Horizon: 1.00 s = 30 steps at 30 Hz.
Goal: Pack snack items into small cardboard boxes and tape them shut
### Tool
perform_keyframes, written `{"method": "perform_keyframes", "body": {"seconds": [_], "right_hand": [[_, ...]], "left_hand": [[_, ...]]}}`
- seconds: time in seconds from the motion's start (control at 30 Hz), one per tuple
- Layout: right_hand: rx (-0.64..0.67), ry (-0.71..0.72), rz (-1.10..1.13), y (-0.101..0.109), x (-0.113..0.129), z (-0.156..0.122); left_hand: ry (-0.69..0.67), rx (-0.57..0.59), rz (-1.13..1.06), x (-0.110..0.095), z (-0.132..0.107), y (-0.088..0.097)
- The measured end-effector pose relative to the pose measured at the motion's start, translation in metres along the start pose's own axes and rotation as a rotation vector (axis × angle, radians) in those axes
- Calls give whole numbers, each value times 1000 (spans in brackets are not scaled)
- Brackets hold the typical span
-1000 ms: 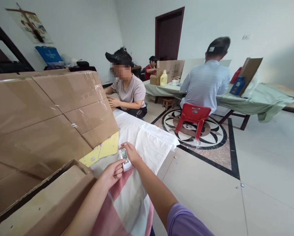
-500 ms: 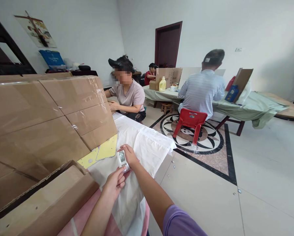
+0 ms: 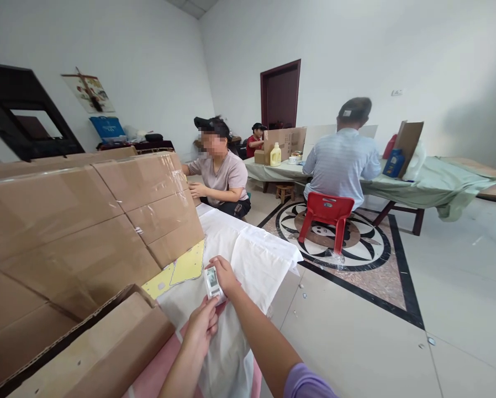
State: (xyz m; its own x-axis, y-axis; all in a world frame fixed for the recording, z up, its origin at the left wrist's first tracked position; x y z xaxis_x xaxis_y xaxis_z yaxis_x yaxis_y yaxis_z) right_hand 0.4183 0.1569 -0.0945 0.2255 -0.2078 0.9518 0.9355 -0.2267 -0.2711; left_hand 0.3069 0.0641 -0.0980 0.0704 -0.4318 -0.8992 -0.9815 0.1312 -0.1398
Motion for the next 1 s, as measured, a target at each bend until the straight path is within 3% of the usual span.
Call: {"method": "perform_keyframes", "body": {"seconds": [0.33, 0.6, 0.77, 1.0], "right_hand": [[-20, 15, -48, 2, 1, 0], [-5, 48, -61, 1, 3, 0], [-7, 45, -92, 2, 5, 0], [-3, 21, -104, 2, 0, 3]], "left_hand": [[54, 37, -91, 2, -2, -2], [3, 31, -124, 6, -5, -1], [59, 109, -149, 10, -14, -8], [22, 6, -130, 7, -27, -9]]}}
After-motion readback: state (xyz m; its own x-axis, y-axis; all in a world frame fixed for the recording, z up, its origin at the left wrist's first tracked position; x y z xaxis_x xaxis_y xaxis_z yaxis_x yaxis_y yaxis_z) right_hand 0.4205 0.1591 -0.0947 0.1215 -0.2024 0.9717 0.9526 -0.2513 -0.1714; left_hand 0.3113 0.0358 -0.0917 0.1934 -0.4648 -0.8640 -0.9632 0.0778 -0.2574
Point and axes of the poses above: each hand's wrist, its own z-axis towards the middle knuckle, its own y-axis out of the back of the hand, x = y × z, the point moved 5 cm from there along z, towards the middle knuckle, and after that the axes turned 6 degrees about z, right-handed, at the moved point
